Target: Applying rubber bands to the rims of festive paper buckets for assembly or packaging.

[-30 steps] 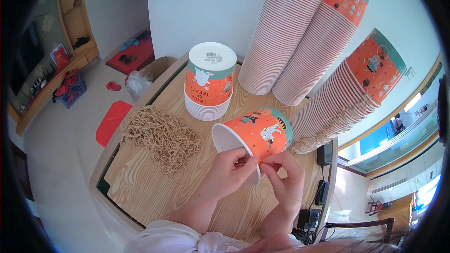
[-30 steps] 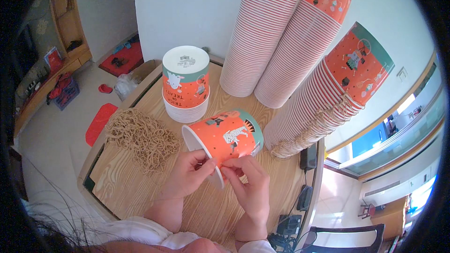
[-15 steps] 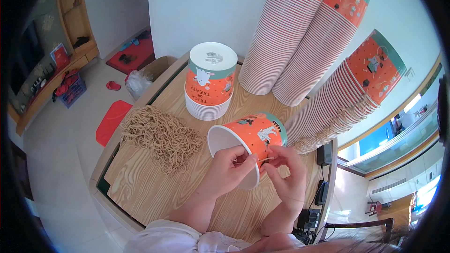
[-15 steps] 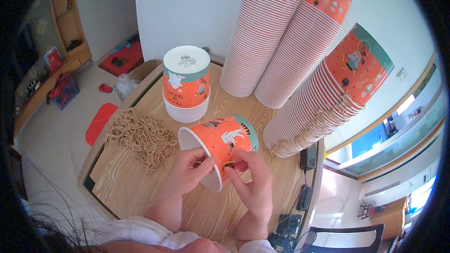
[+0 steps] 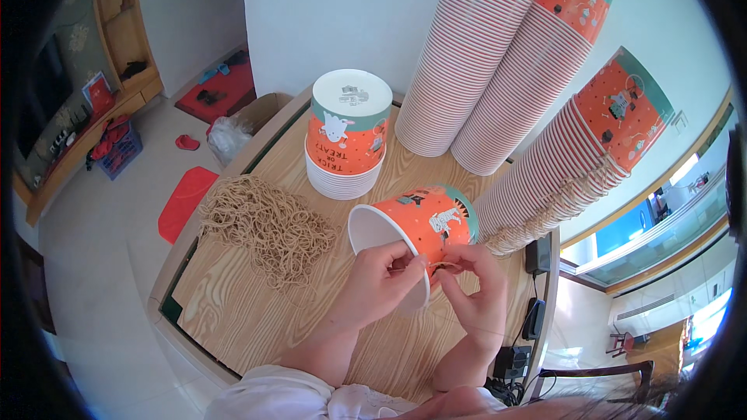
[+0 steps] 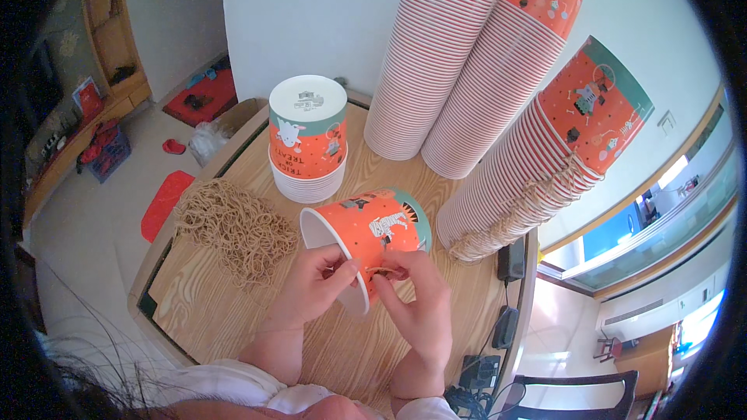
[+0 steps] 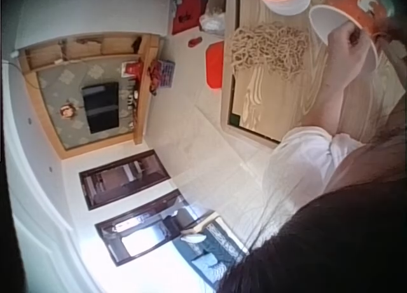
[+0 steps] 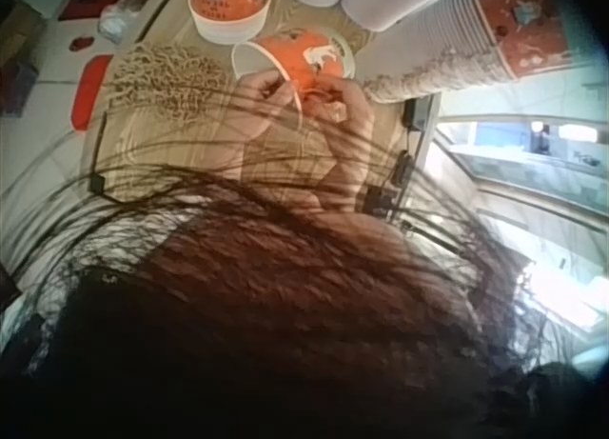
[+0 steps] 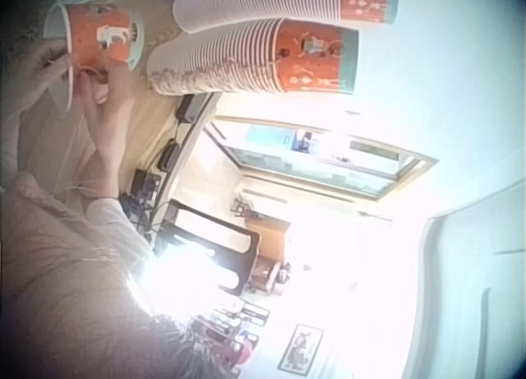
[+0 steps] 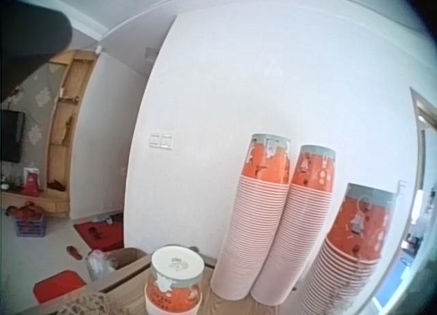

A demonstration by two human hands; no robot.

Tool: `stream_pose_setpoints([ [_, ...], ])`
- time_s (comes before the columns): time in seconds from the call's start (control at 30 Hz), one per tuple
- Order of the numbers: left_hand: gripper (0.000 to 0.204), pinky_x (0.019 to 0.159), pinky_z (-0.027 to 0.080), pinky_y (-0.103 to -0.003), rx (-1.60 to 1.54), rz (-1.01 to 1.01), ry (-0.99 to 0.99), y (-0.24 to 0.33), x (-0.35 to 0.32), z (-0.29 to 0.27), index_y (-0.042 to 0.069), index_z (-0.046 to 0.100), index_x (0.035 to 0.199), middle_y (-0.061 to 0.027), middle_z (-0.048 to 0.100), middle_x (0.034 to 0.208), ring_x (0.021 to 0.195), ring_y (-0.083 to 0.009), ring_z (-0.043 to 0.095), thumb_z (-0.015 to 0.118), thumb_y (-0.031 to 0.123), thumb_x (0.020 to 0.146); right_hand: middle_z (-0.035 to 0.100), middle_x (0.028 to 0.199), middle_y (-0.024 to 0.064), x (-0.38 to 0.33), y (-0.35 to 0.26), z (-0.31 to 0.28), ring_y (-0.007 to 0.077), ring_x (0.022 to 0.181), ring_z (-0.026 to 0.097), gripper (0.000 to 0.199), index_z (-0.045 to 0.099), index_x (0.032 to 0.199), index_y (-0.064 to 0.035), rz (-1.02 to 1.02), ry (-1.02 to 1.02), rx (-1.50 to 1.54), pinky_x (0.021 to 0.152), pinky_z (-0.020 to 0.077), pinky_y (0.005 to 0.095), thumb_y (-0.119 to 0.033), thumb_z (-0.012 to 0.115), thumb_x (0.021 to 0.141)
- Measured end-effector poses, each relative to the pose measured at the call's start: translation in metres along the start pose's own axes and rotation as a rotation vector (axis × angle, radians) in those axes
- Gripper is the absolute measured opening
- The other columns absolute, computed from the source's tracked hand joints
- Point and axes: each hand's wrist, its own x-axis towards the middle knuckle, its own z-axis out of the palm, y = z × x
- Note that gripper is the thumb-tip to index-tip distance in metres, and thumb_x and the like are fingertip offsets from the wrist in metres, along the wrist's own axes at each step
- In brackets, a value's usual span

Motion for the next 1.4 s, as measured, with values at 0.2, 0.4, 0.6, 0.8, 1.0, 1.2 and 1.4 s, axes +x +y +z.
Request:
stream_pose_setpoints([
  [0.2, 0.024, 0.053, 0.042, -0.024, 0.007, -0.003, -0.01, 0.004, 0.0, 0.001, -0.005, 0.061, 0.08, -0.0035, 0.06, 0.064, 0.059, -0.0054, 0.051, 0.06, 0.018, 0.087, 0.06, 0.083, 0.0089, 0.0, 0.0, -0.002, 0.0167, 0.074, 0.059, 0.021, 0.059, 0.095, 0.0004, -0.111, -0.107, -0.103, 0.069, 0.0472, 0.0264, 0.005, 0.066, 0.075],
  [0.4, 0.023, 0.054, 0.042, -0.024, 0.016, -0.036, -0.008, 0.006, -0.001, 0.001, -0.005, 0.061, 0.081, -0.0034, 0.06, 0.065, 0.059, -0.0051, 0.051, 0.059, 0.018, 0.087, 0.062, 0.085, 0.0101, -0.001, -0.001, 0.001, 0.0186, 0.073, 0.061, 0.018, 0.062, 0.09, 0.0015, 0.018, 0.073, 0.013, 0.066, 0.0487, 0.0283, 0.004, 0.068, 0.074],
  [0.6, 0.024, 0.055, 0.043, -0.024, -0.017, -0.017, -0.018, 0.002, 0.0, 0.001, -0.005, 0.061, 0.083, -0.0044, 0.059, 0.065, 0.061, -0.0054, 0.052, 0.059, 0.018, 0.088, 0.062, 0.083, 0.0109, 0.0, 0.001, 0.0, 0.0194, 0.072, 0.062, 0.018, 0.062, 0.091, 0.0009, -0.042, -0.079, -0.053, 0.066, 0.0488, 0.0287, 0.004, 0.068, 0.073],
  [0.8, 0.017, 0.057, 0.046, -0.031, 0.248, 0.089, -0.172, 0.006, -0.003, 0.002, 0.001, 0.064, 0.088, -0.0101, 0.061, 0.067, 0.059, -0.0177, 0.058, 0.059, 0.017, 0.086, 0.062, 0.081, 0.0105, 0.001, 0.012, -0.011, 0.019, 0.072, 0.06, 0.014, 0.063, 0.088, 0.0017, 0.006, -0.102, -0.188, 0.068, 0.0473, 0.0279, 0.004, 0.066, 0.074],
  [1.0, 0.011, 0.067, 0.047, -0.037, 0.578, 0.239, -0.254, 0.001, -0.003, -0.001, 0.008, 0.065, 0.086, -0.0086, 0.062, 0.089, 0.076, -0.0266, 0.061, 0.062, 0.017, 0.082, 0.063, 0.08, 0.0127, 0.002, 0.016, -0.014, 0.0239, 0.075, 0.063, 0.011, 0.061, 0.089, 0.0013, 0.047, -0.282, -0.259, 0.068, 0.0491, 0.0299, 0.001, 0.062, 0.078],
  [1.2, 0.008, 0.068, 0.048, -0.038, 0.64, 0.403, -0.119, 0.006, -0.005, 0.001, 0.009, 0.065, 0.083, -0.0042, 0.057, 0.091, 0.076, -0.0248, 0.061, 0.064, 0.017, 0.08, 0.064, 0.081, 0.0135, 0.002, 0.017, -0.016, 0.0247, 0.077, 0.065, 0.011, 0.06, 0.09, 0.0015, 0.071, -0.314, -0.241, 0.068, 0.0495, 0.0304, 0.0, 0.061, 0.079],
  [1.4, 0.009, 0.065, 0.048, -0.038, 0.694, 0.265, -0.197, 0.01, -0.007, -0.003, 0.008, 0.063, 0.081, -0.004, 0.058, 0.09, 0.075, -0.0246, 0.062, 0.064, 0.017, 0.08, 0.064, 0.079, 0.0131, 0.003, 0.017, -0.018, 0.0255, 0.076, 0.065, 0.01, 0.06, 0.09, 0.0005, 0.086, -0.36, -0.25, 0.066, 0.0493, 0.0303, -0.002, 0.061, 0.08],
])
